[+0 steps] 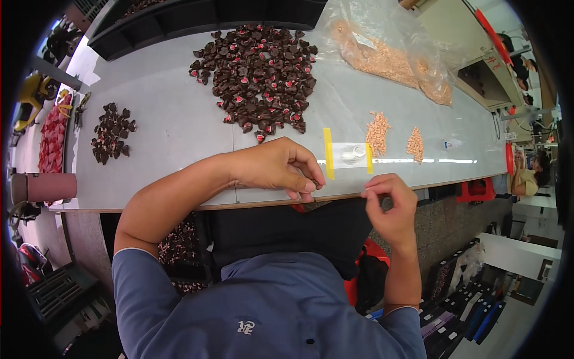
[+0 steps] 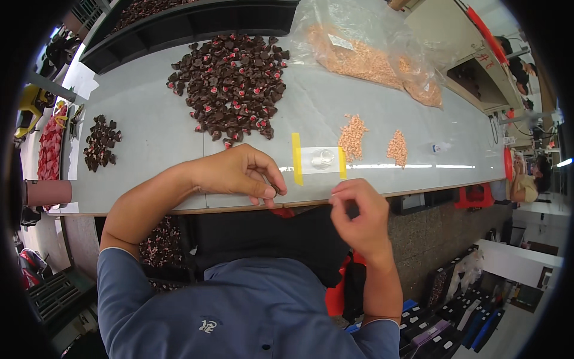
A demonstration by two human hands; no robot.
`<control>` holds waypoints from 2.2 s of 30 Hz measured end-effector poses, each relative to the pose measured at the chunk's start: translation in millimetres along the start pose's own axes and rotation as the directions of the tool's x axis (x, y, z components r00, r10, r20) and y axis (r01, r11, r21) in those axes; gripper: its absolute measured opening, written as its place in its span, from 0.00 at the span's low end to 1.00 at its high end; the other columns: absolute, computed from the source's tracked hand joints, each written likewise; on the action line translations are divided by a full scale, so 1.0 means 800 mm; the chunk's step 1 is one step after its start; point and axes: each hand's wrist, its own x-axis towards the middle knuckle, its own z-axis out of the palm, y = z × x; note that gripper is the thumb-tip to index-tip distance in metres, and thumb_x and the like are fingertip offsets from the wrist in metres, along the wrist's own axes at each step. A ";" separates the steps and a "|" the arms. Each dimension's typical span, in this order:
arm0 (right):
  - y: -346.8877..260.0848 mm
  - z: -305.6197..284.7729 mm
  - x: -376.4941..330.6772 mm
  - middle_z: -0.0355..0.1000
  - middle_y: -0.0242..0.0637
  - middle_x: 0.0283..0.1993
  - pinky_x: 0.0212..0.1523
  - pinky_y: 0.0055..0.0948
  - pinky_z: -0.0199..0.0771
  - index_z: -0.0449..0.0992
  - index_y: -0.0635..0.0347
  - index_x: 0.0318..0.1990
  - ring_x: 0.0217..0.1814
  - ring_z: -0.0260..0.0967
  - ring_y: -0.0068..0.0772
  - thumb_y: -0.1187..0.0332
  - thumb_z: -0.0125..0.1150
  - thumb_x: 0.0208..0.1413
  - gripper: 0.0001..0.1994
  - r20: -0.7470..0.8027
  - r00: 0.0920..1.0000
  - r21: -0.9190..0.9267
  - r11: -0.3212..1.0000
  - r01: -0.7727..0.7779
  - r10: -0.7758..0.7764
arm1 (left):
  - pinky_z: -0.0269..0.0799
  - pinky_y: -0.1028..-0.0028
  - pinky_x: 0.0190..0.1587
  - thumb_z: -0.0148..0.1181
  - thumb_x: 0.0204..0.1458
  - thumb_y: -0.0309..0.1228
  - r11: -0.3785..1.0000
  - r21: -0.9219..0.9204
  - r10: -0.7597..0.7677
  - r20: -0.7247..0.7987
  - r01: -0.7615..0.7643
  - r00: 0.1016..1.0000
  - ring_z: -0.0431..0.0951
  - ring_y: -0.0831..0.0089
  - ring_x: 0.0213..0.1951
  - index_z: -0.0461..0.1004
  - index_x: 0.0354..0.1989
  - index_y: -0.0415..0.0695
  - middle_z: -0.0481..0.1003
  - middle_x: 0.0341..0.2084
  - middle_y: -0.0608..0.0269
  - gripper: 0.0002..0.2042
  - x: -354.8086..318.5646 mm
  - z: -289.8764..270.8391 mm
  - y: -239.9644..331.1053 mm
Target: The person squeezes glue from a bottle into a small container on the table. The person then assembles small toy pieces by dipping small components into the glue and attaching them to figure bodies by hand, before gathering the pieces together on the work surface.
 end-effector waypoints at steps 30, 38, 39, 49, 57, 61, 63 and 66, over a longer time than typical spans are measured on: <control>-0.025 0.055 0.041 0.76 0.37 0.27 0.29 0.30 0.73 0.77 0.62 0.34 0.28 0.77 0.38 0.81 0.66 0.48 0.07 0.183 0.966 -0.019 0.981 0.192 -0.185 | 0.79 0.77 0.39 0.65 0.58 0.31 0.999 0.051 -0.006 0.045 0.004 0.999 0.82 0.75 0.36 0.79 0.39 0.36 0.81 0.33 0.59 0.09 0.003 -0.005 -0.007; -0.014 0.060 0.039 0.75 0.35 0.26 0.26 0.31 0.72 0.76 0.62 0.33 0.25 0.75 0.36 0.81 0.66 0.47 0.06 0.219 0.953 -0.027 0.975 0.223 -0.212 | 0.78 0.78 0.38 0.64 0.59 0.30 0.996 0.090 0.013 0.064 -0.018 0.998 0.82 0.77 0.35 0.79 0.38 0.36 0.81 0.31 0.59 0.08 0.005 -0.004 -0.011; -0.011 0.061 0.038 0.75 0.35 0.25 0.26 0.31 0.71 0.76 0.62 0.33 0.24 0.75 0.36 0.81 0.66 0.47 0.07 0.214 0.953 -0.014 0.975 0.221 -0.213 | 0.78 0.77 0.38 0.64 0.59 0.30 0.995 0.094 0.010 0.064 -0.016 0.998 0.82 0.77 0.35 0.79 0.38 0.36 0.81 0.31 0.59 0.09 0.005 -0.004 -0.010; -0.010 0.042 0.045 0.75 0.36 0.26 0.26 0.30 0.72 0.76 0.62 0.33 0.24 0.75 0.36 0.82 0.65 0.47 0.07 0.174 0.951 -0.087 0.958 0.273 -0.255 | 0.79 0.77 0.38 0.66 0.58 0.31 0.999 0.035 0.022 0.032 -0.023 0.999 0.82 0.75 0.35 0.79 0.39 0.35 0.81 0.33 0.58 0.10 0.010 -0.004 -0.011; -0.018 -0.022 0.083 0.73 0.34 0.23 0.24 0.32 0.67 0.75 0.59 0.33 0.21 0.71 0.35 0.79 0.65 0.50 0.06 0.277 0.929 -0.479 0.804 0.354 -0.244 | 0.78 0.78 0.39 0.67 0.55 0.26 0.999 0.002 0.043 -0.016 -0.043 0.999 0.82 0.74 0.38 0.78 0.45 0.33 0.80 0.38 0.57 0.12 0.008 -0.006 -0.018; -0.009 -0.023 0.091 0.71 0.35 0.22 0.25 0.36 0.67 0.73 0.58 0.33 0.22 0.70 0.39 0.74 0.64 0.54 0.04 0.363 0.910 -0.590 0.707 0.389 -0.198 | 0.78 0.78 0.40 0.66 0.55 0.24 0.998 0.038 0.052 -0.035 -0.050 0.998 0.82 0.74 0.39 0.78 0.45 0.34 0.80 0.39 0.57 0.11 0.007 -0.005 -0.012; -0.005 -0.020 0.092 0.71 0.35 0.22 0.26 0.38 0.67 0.72 0.58 0.33 0.22 0.70 0.40 0.73 0.63 0.55 0.04 0.386 0.907 -0.612 0.689 0.387 -0.167 | 0.77 0.79 0.38 0.67 0.55 0.24 0.999 -0.016 0.029 -0.017 -0.029 0.999 0.82 0.75 0.39 0.78 0.46 0.35 0.80 0.40 0.58 0.12 0.008 -0.006 -0.013; -0.001 -0.019 0.092 0.71 0.36 0.23 0.27 0.40 0.67 0.72 0.57 0.34 0.23 0.70 0.42 0.72 0.62 0.55 0.05 0.415 0.902 -0.646 0.660 0.383 -0.118 | 0.75 0.79 0.36 0.66 0.55 0.24 1.000 -0.020 0.006 -0.025 -0.006 1.000 0.82 0.76 0.39 0.77 0.47 0.36 0.80 0.41 0.58 0.12 0.004 -0.002 -0.006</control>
